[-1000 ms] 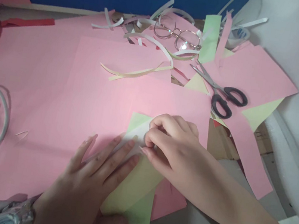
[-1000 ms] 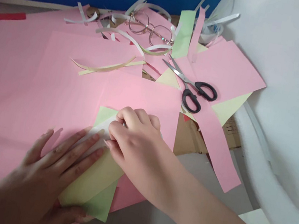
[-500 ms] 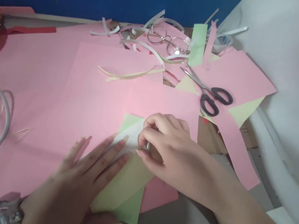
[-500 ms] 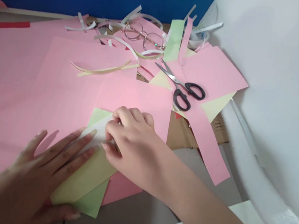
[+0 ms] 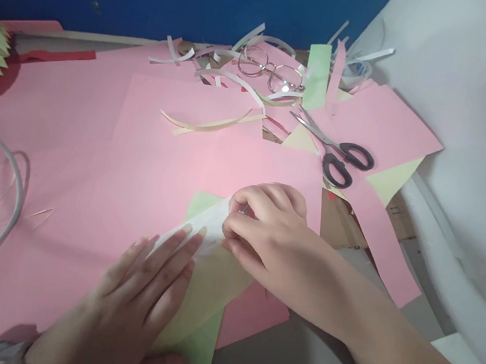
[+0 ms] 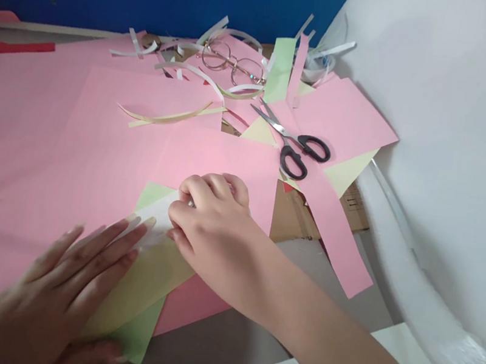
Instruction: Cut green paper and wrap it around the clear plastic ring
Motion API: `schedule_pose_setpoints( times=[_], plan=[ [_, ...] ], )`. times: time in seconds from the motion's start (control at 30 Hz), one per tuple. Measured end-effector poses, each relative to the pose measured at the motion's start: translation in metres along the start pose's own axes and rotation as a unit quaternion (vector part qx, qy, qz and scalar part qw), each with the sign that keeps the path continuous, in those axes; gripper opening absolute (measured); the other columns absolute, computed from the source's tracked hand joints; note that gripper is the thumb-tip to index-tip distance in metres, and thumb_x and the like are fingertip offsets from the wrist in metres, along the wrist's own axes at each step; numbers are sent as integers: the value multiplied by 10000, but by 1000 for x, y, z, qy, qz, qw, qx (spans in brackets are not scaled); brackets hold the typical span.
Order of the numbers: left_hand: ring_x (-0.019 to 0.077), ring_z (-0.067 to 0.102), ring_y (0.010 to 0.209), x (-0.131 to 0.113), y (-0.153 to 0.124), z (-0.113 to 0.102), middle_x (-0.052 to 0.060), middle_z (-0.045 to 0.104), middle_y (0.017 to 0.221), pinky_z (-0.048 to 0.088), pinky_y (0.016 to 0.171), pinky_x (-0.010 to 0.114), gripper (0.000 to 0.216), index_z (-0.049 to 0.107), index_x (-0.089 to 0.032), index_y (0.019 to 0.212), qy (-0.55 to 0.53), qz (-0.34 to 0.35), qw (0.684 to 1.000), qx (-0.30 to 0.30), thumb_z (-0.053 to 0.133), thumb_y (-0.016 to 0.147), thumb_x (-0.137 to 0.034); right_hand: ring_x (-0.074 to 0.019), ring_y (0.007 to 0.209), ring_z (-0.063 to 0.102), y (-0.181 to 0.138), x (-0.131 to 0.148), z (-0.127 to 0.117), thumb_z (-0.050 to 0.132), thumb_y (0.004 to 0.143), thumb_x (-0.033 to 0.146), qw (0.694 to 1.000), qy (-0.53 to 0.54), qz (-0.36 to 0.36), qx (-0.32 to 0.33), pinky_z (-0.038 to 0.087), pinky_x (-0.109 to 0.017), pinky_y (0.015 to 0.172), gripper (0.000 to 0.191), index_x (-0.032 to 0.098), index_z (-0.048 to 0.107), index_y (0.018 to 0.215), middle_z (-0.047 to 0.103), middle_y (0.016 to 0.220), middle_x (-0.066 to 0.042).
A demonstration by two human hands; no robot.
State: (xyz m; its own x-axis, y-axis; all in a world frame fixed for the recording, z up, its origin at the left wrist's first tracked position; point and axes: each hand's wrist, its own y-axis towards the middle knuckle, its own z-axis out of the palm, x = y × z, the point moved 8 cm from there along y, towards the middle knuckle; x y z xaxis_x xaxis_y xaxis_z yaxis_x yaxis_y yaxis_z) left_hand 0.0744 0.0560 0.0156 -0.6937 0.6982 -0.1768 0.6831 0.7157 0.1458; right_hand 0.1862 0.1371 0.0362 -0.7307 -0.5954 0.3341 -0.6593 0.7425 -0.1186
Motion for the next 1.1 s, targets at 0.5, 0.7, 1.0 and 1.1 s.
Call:
schedule_pose_setpoints(
  times=[0.5,0.7,1.0,1.1],
  plan=[
    [265,330,1322,1,9,6,106,349,1455,182,1096,366,776,430,-141,1336,2,10,999,32,467,762,-663,-193,932,439,2,1,3,387,901,197,999,-41,9,-13,336,-361,836,191,186,501,748,500,974,-64],
    [269,404,1270,0,15,2,125,430,1402,219,1074,352,744,479,-112,1296,12,29,999,18,468,770,-638,-203,899,446,2,2,3,371,905,199,998,-65,10,-9,347,-369,776,199,185,483,741,493,924,-72],
    [265,374,1284,4,15,3,86,429,1409,180,1104,373,800,442,-145,1333,-6,16,999,29,433,757,-701,-208,889,434,3,2,4,382,886,173,998,-61,-5,1,339,-369,750,168,184,460,737,478,887,-69],
    [264,359,1290,6,19,6,53,395,1436,160,1115,406,801,374,-168,1377,-10,-2,999,41,444,766,-683,-208,892,434,3,2,5,425,856,154,998,-60,1,1,338,-362,750,138,186,451,724,478,884,-64]
  ],
)
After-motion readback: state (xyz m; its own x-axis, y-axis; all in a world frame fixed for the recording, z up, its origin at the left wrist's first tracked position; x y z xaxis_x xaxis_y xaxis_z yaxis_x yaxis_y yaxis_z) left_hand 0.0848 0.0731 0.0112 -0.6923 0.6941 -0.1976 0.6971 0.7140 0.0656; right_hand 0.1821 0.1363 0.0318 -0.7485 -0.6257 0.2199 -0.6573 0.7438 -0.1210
